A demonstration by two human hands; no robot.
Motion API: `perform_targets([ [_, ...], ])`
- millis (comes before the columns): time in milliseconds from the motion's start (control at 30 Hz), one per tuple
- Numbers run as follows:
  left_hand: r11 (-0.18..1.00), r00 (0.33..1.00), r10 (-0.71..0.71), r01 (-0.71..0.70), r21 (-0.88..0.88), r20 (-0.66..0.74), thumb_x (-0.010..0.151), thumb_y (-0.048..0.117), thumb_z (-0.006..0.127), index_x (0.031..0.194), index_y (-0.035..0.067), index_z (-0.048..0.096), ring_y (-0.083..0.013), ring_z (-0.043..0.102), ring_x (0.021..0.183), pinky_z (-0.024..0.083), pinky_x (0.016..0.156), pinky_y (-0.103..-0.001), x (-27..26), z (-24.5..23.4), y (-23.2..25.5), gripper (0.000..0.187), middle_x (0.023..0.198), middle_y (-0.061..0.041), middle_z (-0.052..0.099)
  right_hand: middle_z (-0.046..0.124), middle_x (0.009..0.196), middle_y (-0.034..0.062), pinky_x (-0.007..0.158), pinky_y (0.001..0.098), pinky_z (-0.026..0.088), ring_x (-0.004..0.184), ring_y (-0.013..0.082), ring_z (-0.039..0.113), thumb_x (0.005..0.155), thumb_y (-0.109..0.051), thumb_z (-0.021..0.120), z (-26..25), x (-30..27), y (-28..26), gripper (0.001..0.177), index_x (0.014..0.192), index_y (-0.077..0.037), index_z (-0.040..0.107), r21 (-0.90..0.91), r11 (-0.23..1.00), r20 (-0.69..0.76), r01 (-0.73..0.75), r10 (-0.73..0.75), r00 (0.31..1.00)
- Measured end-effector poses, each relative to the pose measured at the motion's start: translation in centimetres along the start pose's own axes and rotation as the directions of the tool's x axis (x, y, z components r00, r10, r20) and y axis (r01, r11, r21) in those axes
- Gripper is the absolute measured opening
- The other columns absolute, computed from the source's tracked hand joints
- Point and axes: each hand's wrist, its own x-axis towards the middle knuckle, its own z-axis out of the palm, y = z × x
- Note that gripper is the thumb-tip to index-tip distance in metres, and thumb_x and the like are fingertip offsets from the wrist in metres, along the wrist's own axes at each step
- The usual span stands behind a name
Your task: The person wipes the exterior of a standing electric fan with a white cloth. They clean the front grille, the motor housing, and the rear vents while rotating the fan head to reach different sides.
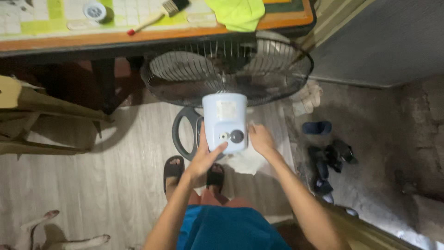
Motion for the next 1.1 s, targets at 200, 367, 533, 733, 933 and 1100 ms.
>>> perform_targets([
  [200, 0.997, 0.999, -0.036, 0.036, -0.073, 0.003, 0.091, 0.025, 0.072, 0.16, 0.0, -0.013, -0.0271, 0.032, 0.149, 0.032, 0.119, -0.036, 0.1, -0.1, -0.2, 0.113, 0.164, -0.02, 0.024, 0.065, 0.127, 0.0091, 0.093, 0.0302, 0.052, 0.112, 0.0154, 0.064, 0.088, -0.006, 0.058, -13.2, -7.3, -6.6, 0.053, 0.14, -0.001, 0.05, 0.682, 0.717, 0.13, 0.145, -0.313, 0.941],
  [367, 0.999, 0.999, 0.024, -0.022, 0.048, -0.039, 0.091, 0.023, 0.074, 0.161, -0.001, -0.008, -0.0267, 0.028, 0.152, 0.028, 0.121, -0.036, 0.0, -0.1, -1.2, 0.11, 0.167, -0.02, 0.017, 0.063, 0.131, 0.0168, 0.099, 0.0391, 0.051, 0.118, 0.0267, 0.063, 0.091, -0.008, 0.066, -11.7, -9.9, -15.0, 0.049, 0.137, 0.001, 0.053, 0.451, 0.802, -0.245, 0.392, -0.311, 0.918],
  [533, 0.992, 0.994, 0.111, -0.111, -0.053, -0.008, 0.09, 0.025, 0.072, 0.162, 0.0, -0.007, -0.0285, 0.029, 0.149, 0.029, 0.12, -0.037, 0.4, -0.3, -3.6, 0.11, 0.165, -0.024, 0.023, 0.043, 0.148, 0.0315, 0.114, 0.0598, 0.024, 0.141, 0.0485, 0.035, 0.082, -0.016, 0.078, -0.8, -7.2, -15.3, 0.062, 0.138, 0.003, 0.057, -0.309, 0.821, -0.332, 0.48, -0.566, 0.755],
  [733, 0.999, 1.0, 0.007, -0.005, 0.053, -0.027, 0.091, 0.031, 0.073, 0.16, 0.0, -0.013, -0.0266, 0.035, 0.148, 0.032, 0.118, -0.035, 0.4, -0.3, -3.4, 0.114, 0.165, -0.022, 0.024, 0.054, 0.134, 0.0236, 0.11, 0.048, 0.041, 0.128, 0.041, 0.053, 0.093, -0.023, 0.075, 4.3, -1.8, -6.1, 0.045, 0.127, 0.001, 0.06, 0.154, 0.895, -0.521, 0.419, -0.287, 0.804],
  [933, 0.996, 0.995, -0.08, 0.082, 0.036, -0.053, 0.088, 0.029, 0.074, 0.162, 0.003, -0.01, -0.029, 0.048, 0.14, 0.04, 0.112, -0.036, -0.2, -0.3, -0.7, 0.116, 0.159, -0.024, 0.039, 0.064, 0.123, 0.024, 0.099, 0.0454, 0.046, 0.116, 0.0352, 0.06, 0.095, -0.009, 0.068, -0.4, -0.8, 4.7, 0.039, 0.13, 0.007, 0.057, 0.051, 0.986, -0.567, 0.16, -0.103, 0.817],
  [1100, 0.99, 0.99, -0.128, 0.124, -0.071, -0.058, 0.081, 0.026, 0.072, 0.161, 0.005, -0.01, -0.0261, 0.054, 0.129, 0.053, 0.094, -0.038, -0.4, 0.5, -0.2, 0.116, 0.154, -0.02, 0.042, 0.068, 0.132, 0.015, 0.111, 0.0401, 0.049, 0.125, 0.0274, 0.064, 0.099, -0.016, 0.056, -1.4, -4.1, 4.8, 0.036, 0.134, -0.009, 0.06, 0.043, 0.938, -0.377, 0.344, -0.304, 0.875],
])
